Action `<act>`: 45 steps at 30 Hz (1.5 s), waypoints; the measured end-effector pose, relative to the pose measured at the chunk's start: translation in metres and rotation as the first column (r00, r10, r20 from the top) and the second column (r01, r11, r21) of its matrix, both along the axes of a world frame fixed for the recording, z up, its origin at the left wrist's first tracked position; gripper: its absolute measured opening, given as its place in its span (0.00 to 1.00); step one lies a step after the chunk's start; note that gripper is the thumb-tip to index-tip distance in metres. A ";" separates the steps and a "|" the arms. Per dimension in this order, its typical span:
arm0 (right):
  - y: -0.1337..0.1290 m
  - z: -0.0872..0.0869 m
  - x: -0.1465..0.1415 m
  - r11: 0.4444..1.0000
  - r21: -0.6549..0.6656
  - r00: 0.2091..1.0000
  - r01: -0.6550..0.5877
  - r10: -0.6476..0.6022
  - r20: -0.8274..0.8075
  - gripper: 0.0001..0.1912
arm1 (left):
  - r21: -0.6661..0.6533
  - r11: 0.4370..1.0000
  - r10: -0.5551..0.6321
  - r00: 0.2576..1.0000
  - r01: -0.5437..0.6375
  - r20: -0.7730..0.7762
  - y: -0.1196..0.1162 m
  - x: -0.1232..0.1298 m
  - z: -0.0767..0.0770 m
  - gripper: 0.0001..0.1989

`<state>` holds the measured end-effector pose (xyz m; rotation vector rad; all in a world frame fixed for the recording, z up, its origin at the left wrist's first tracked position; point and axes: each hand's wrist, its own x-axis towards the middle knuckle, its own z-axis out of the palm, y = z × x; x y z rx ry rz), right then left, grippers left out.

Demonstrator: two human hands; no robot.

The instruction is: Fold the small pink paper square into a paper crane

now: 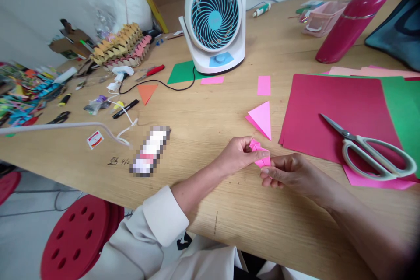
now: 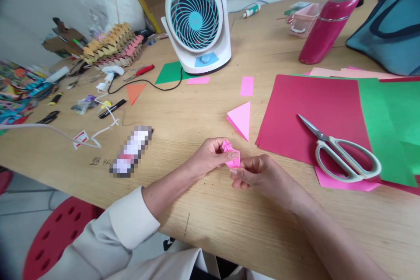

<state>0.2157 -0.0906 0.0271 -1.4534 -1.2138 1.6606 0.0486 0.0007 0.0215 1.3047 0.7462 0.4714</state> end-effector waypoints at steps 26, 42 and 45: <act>-0.008 -0.010 -0.007 0.985 0.165 0.987 0.042 -0.067 0.149 0.20 | -0.085 0.996 0.047 0.997 -0.041 0.066 -0.004 -0.004 -0.001 0.23; -0.015 0.009 -0.016 0.985 0.161 0.957 -0.060 0.010 0.290 0.20 | -0.106 0.984 0.154 0.984 -0.144 0.091 -0.011 -0.005 0.004 0.25; -0.029 0.040 -0.024 0.952 0.284 0.958 -0.112 0.028 0.285 0.18 | -0.151 0.978 0.162 0.982 -0.147 0.096 -0.009 -0.005 0.001 0.25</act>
